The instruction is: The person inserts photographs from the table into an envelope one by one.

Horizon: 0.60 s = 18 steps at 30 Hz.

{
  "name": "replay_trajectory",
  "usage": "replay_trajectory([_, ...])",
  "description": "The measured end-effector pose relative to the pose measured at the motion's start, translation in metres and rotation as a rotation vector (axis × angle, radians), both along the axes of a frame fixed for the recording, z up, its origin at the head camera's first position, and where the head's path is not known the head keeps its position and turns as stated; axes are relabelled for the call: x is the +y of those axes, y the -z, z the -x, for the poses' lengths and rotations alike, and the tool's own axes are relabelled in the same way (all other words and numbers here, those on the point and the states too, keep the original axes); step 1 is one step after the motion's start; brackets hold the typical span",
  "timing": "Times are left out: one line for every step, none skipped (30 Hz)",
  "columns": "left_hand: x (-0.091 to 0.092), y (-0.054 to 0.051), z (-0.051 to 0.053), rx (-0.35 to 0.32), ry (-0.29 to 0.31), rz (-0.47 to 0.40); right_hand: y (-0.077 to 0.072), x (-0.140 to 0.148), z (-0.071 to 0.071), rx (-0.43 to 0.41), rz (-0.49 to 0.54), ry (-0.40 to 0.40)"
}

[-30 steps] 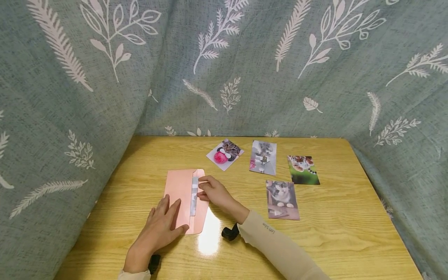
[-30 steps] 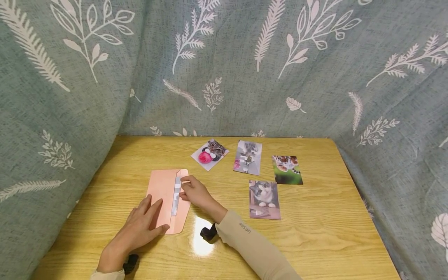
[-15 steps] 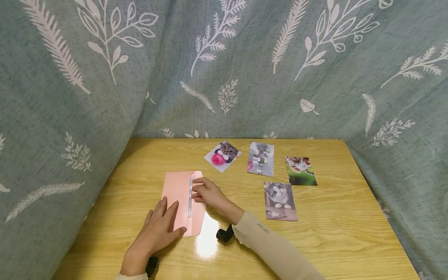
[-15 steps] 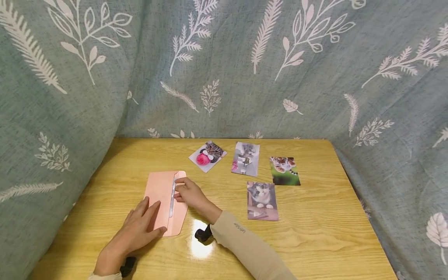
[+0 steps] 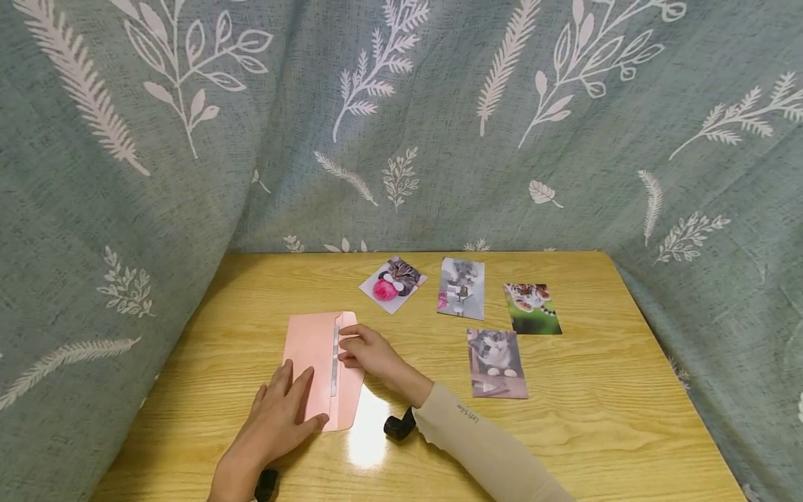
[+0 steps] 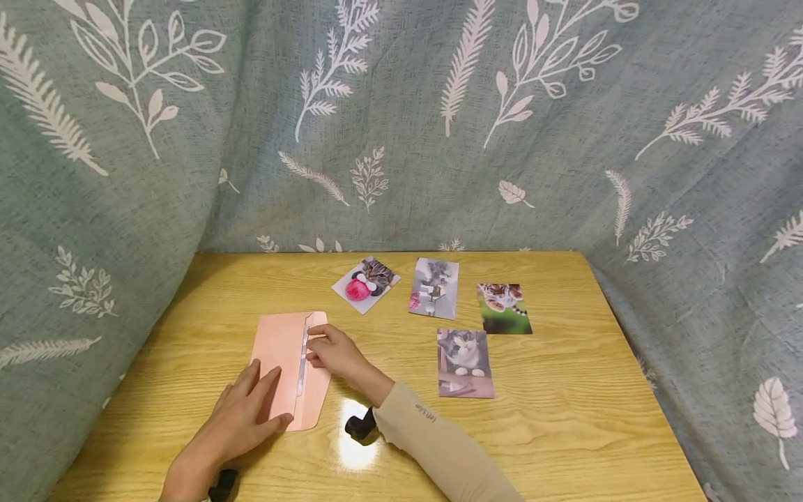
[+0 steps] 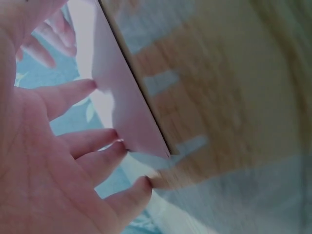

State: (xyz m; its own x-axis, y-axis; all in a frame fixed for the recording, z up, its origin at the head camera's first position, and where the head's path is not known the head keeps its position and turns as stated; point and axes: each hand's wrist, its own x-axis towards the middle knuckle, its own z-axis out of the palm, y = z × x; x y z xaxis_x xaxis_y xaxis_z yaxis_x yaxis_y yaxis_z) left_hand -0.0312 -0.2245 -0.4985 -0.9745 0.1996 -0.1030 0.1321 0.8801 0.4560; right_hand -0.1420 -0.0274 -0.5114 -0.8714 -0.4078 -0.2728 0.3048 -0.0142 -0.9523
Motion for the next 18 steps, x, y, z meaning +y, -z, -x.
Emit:
replay_trajectory([0.0, 0.0, 0.0, -0.004, -0.002, 0.002, 0.0, 0.001, 0.001, 0.003, -0.003, -0.001])
replay_trajectory([0.0, 0.0, 0.0, -0.008, -0.003, 0.001, 0.0, 0.003, 0.002, 0.009, -0.005, -0.003])
replay_trajectory([0.0, 0.0, 0.0, -0.009, -0.005, 0.001, -0.001, 0.006, 0.003, 0.021, -0.007, -0.003])
replay_trajectory([0.0, 0.0, -0.001, -0.013, -0.006, -0.003, -0.001, 0.009, 0.004, 0.037, -0.014, -0.003])
replay_trajectory([0.0, 0.0, -0.001, -0.015, -0.007, -0.005, -0.002, 0.012, 0.005, 0.053, -0.023, -0.003])
replay_trajectory([0.0, 0.0, -0.002, -0.019, -0.007, -0.009, -0.003, 0.016, 0.006, 0.081, -0.037, -0.004])
replay_trajectory([0.0, 0.0, -0.002, -0.022, -0.007, -0.011, -0.004, 0.02, 0.008, 0.121, -0.058, -0.005])
replay_trajectory([0.0, 0.0, -0.003, -0.024, -0.007, -0.013, -0.006, 0.024, 0.01, 0.165, -0.087, -0.003])
replay_trajectory([0.0, 0.0, -0.003, -0.028, -0.009, -0.016, -0.007, 0.028, 0.013, 0.216, -0.124, 0.001])
replay_trajectory([0.0, 0.0, -0.003, -0.031, -0.01, -0.015, -0.008, 0.033, 0.016, 0.264, -0.166, 0.008])
replay_trajectory([0.0, 0.0, -0.003, -0.031, -0.011, -0.015, -0.008, 0.037, 0.02, 0.308, -0.212, 0.014])
replay_trajectory([0.0, 0.001, -0.003, -0.033, -0.012, -0.015, -0.009, 0.042, 0.025, 0.353, -0.26, 0.023])
replay_trajectory([0.0, 0.001, -0.003, -0.031, -0.012, -0.012, -0.01, 0.047, 0.03, 0.394, -0.313, 0.034])
replay_trajectory([0.0, 0.001, -0.003, -0.028, -0.011, -0.011, -0.01, 0.051, 0.035, 0.428, -0.362, 0.045])
replay_trajectory([0.0, 0.001, -0.002, -0.025, -0.009, -0.011, -0.011, 0.056, 0.041, 0.46, -0.414, 0.055])
replay_trajectory([0.0, 0.002, -0.002, -0.019, -0.007, -0.01, -0.011, 0.06, 0.048, 0.485, -0.466, 0.063])
replay_trajectory([0.0, 0.002, -0.001, -0.015, -0.005, -0.011, -0.012, 0.065, 0.054, 0.511, -0.518, 0.068])
replay_trajectory([0.0, 0.003, 0.0, -0.012, -0.002, -0.007, -0.012, 0.069, 0.061, 0.542, -0.573, 0.077])
